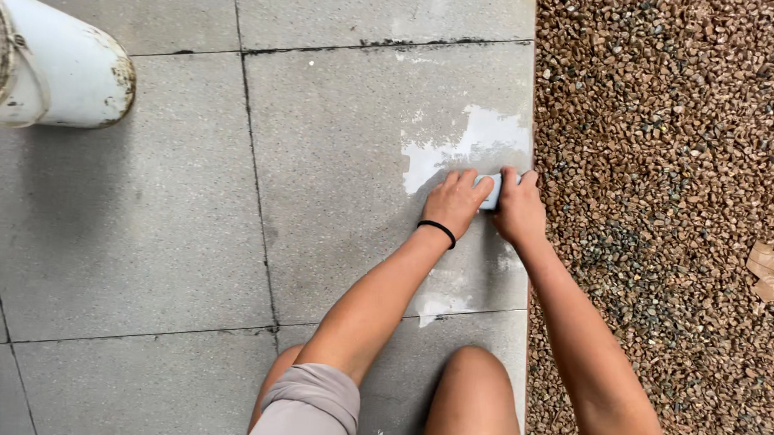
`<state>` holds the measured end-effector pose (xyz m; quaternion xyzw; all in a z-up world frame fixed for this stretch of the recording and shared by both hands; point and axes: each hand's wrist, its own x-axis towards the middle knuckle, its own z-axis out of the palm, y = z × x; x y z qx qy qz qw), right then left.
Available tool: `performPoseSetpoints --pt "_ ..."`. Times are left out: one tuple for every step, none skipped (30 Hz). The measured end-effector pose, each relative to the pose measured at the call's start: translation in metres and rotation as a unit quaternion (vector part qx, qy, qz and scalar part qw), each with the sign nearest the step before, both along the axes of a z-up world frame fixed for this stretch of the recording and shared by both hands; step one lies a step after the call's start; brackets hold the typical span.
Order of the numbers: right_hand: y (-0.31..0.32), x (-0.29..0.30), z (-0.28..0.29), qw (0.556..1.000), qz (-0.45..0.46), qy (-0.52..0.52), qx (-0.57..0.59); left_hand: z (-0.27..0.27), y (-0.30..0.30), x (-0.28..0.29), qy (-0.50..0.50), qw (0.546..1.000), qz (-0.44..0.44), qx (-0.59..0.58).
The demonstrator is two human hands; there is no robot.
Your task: The person cleans floor tiles by applying a substance from a bucket and scrubbing the surface with a small hand-held tool.
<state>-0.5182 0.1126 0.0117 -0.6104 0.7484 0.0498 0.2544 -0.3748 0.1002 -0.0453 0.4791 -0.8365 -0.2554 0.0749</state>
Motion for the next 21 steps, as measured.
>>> performPoseSetpoints --pt "0.001 0.009 0.001 1.000 0.000 0.000 0.000 -0.001 0.001 0.009 0.000 1.000 0.000 0.000" --pt "0.001 0.018 0.002 1.000 0.006 0.000 0.000 -0.002 0.001 0.019 0.001 1.000 -0.002 0.002" --pt "0.002 0.027 0.003 1.000 0.012 -0.001 0.000 -0.002 0.002 0.028 0.001 1.000 -0.004 0.005" --pt "0.002 0.037 0.003 1.000 0.013 -0.001 0.000 0.001 0.002 0.040 0.001 1.000 -0.002 0.005" --pt "0.002 0.047 0.002 1.000 0.010 -0.005 0.000 0.004 0.002 0.051 -0.002 1.000 -0.001 0.007" --pt "0.002 0.057 0.001 1.000 0.007 -0.009 0.000 0.007 0.002 0.063 -0.006 1.000 0.001 0.008" --pt "0.002 0.070 0.004 1.000 0.008 -0.010 -0.001 0.008 0.004 0.075 -0.007 1.000 0.003 0.008" --pt "0.001 0.082 0.006 1.000 0.014 -0.009 -0.005 0.009 0.004 0.087 -0.013 1.000 0.003 0.002" --pt "0.000 0.093 0.008 1.000 0.019 -0.008 -0.010 0.010 0.004 0.098 -0.018 1.000 0.004 -0.004" --pt "-0.001 0.107 0.015 1.000 0.020 -0.008 -0.011 0.015 0.005 0.111 -0.019 1.000 0.005 -0.005" --pt "-0.002 0.121 0.022 1.000 0.020 -0.011 -0.011 0.020 0.005 0.124 -0.019 1.000 0.006 0.001" --pt "-0.002 0.134 0.028 1.000 0.022 -0.014 -0.010 0.025 0.007 0.137 -0.019 1.000 0.008 0.010" --pt "-0.004 0.145 0.027 1.000 0.024 -0.015 -0.010 0.025 0.006 0.149 -0.019 1.000 0.010 0.010" --pt "-0.004 0.156 0.025 0.999 0.027 -0.019 -0.008 0.025 0.007 0.161 -0.025 1.000 0.012 0.006" --pt "-0.005 0.167 0.023 0.999 0.029 -0.023 -0.005 0.025 0.007 0.174 -0.030 0.999 0.015 0.002" --pt "-0.005 0.180 0.019 0.999 0.031 -0.024 -0.006 0.029 0.007 0.189 -0.030 0.999 0.017 0.002" --pt "-0.005 0.193 0.015 0.999 0.032 -0.031 -0.012 0.033 0.006 0.204 -0.026 0.999 0.024 0.016" --pt "-0.004 0.205 0.011 0.999 0.031 -0.039 -0.017 0.037 0.007 0.219 -0.021 0.999 0.031 0.030" --pt "-0.004 0.217 0.006 0.999 0.033 -0.040 -0.017 0.037 0.007 0.234 -0.021 0.999 0.033 0.031" --pt "-0.004 0.231 0.001 0.998 0.044 -0.041 -0.029 0.036 0.008 0.249 -0.033 0.999 0.039 0.019" --pt "-0.003 0.243 -0.004 0.997 0.054 -0.043 -0.042 0.036 0.010 0.265 -0.045 0.998 0.045 0.008"
